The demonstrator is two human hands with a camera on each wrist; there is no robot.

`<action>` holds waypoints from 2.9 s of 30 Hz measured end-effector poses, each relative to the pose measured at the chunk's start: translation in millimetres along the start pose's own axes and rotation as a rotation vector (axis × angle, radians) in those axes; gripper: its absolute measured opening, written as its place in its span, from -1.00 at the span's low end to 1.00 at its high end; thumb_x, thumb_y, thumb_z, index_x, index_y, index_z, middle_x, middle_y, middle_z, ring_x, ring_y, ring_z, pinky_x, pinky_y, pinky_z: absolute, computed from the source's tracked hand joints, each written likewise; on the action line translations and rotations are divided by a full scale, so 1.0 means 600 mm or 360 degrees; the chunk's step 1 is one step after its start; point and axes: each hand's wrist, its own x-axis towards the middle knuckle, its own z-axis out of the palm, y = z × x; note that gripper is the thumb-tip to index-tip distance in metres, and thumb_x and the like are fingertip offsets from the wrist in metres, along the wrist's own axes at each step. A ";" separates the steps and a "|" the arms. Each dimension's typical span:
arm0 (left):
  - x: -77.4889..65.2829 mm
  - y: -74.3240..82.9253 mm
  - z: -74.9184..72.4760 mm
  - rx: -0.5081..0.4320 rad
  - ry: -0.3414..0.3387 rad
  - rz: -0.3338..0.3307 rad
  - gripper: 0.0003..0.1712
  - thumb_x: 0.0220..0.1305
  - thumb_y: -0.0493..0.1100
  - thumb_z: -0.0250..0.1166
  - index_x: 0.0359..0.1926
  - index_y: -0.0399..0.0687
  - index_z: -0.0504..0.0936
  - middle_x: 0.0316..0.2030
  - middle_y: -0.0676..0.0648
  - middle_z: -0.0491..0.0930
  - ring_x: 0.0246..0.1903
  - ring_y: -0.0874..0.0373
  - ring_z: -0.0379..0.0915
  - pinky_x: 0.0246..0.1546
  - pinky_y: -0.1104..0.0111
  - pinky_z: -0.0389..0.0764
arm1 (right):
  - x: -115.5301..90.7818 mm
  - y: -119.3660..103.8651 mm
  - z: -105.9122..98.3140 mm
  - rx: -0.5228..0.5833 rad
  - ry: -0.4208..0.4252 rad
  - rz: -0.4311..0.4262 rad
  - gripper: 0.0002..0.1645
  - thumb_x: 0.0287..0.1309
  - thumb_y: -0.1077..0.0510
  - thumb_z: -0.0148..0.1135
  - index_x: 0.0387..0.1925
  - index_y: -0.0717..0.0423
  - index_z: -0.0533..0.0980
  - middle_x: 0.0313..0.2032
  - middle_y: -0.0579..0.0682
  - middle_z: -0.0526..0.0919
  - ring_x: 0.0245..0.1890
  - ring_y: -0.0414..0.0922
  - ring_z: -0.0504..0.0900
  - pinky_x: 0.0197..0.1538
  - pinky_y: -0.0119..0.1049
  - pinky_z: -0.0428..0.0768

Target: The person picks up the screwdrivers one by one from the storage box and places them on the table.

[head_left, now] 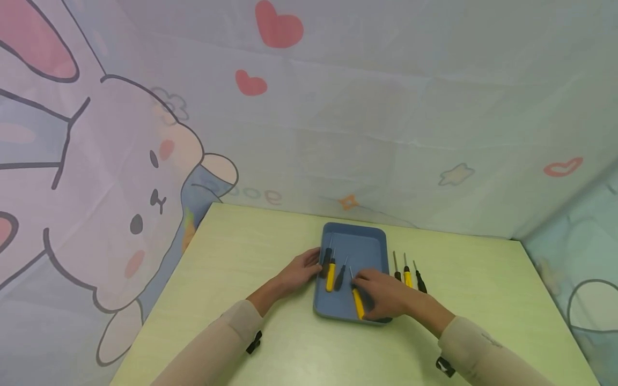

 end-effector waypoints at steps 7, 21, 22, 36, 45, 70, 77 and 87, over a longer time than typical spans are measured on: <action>-0.001 -0.001 0.000 -0.0007 -0.0001 -0.0009 -0.28 0.61 -0.33 0.06 0.65 -0.34 0.04 0.61 -0.32 0.12 0.60 -0.18 0.07 0.58 0.06 0.18 | 0.000 -0.004 0.006 -0.0010 0.0026 -0.0017 -0.03 0.02 -0.14 0.66 0.32 0.32 0.52 0.18 0.12 0.52 0.10 0.01 0.54 0.15 -0.05 0.65; -0.004 0.011 0.001 -0.0034 0.0002 0.0009 -0.28 0.61 -0.33 0.05 0.65 -0.38 0.02 0.61 -0.35 0.10 0.60 -0.20 0.04 0.58 0.03 0.16 | 0.006 -0.001 0.008 -0.0103 0.0092 -0.0041 -0.02 -0.01 -0.17 0.69 0.30 0.32 0.52 0.15 0.13 0.53 0.07 0.01 0.56 0.14 -0.05 0.64; -0.004 0.011 0.001 -0.0032 0.0003 0.0008 -0.28 0.61 -0.33 0.05 0.65 -0.38 0.02 0.61 -0.35 0.10 0.60 -0.20 0.04 0.58 0.03 0.16 | 0.006 -0.001 0.010 -0.0103 0.0103 -0.0043 -0.01 -0.02 -0.17 0.69 0.29 0.32 0.52 0.15 0.13 0.53 0.07 0.00 0.55 0.14 -0.05 0.64; -0.002 0.003 0.001 -0.0011 0.0011 0.0007 -0.28 0.61 -0.34 0.05 0.65 -0.37 0.03 0.60 -0.36 0.11 0.60 -0.21 0.05 0.58 0.01 0.16 | 0.001 0.009 0.029 -0.0036 0.0197 -0.0038 -0.01 -0.02 -0.18 0.68 0.31 0.27 0.50 0.18 0.09 0.52 0.13 -0.01 0.54 0.18 -0.07 0.65; 0.000 -0.001 0.002 -0.0004 -0.0008 0.0009 -0.29 0.62 -0.34 0.04 0.64 -0.39 0.03 0.60 -0.36 0.11 0.59 -0.22 0.05 0.58 0.02 0.17 | 0.003 0.010 0.028 0.0025 0.0250 -0.0047 -0.03 -0.05 -0.19 0.67 0.28 0.25 0.51 0.12 0.05 0.51 0.04 -0.07 0.51 0.08 -0.10 0.65; 0.002 -0.005 -0.002 0.0016 -0.0010 0.0010 -0.29 0.63 -0.29 0.06 0.66 -0.32 0.05 0.61 -0.33 0.12 0.59 -0.19 0.07 0.58 0.02 0.17 | -0.018 0.036 -0.029 0.0031 0.0277 0.0103 0.08 -0.08 -0.19 0.67 0.33 0.34 0.45 0.25 0.18 0.47 0.21 0.10 0.51 0.25 0.05 0.60; 0.002 -0.003 -0.001 0.0005 0.0000 0.0000 -0.29 0.63 -0.30 0.05 0.66 -0.32 0.04 0.61 -0.33 0.12 0.59 -0.19 0.07 0.58 0.03 0.17 | -0.030 0.049 -0.035 0.0021 0.0298 0.0136 0.08 -0.09 -0.20 0.69 0.32 0.33 0.46 0.26 0.17 0.46 0.21 0.08 0.51 0.24 0.04 0.61; 0.001 -0.002 0.001 -0.0026 0.0002 -0.0005 -0.29 0.62 -0.31 0.05 0.65 -0.33 0.05 0.61 -0.33 0.11 0.60 -0.19 0.06 0.59 0.02 0.16 | -0.050 0.061 -0.046 0.0012 0.0351 0.0187 0.09 -0.14 -0.18 0.72 0.30 0.33 0.47 0.24 0.20 0.48 0.18 0.10 0.53 0.20 0.04 0.64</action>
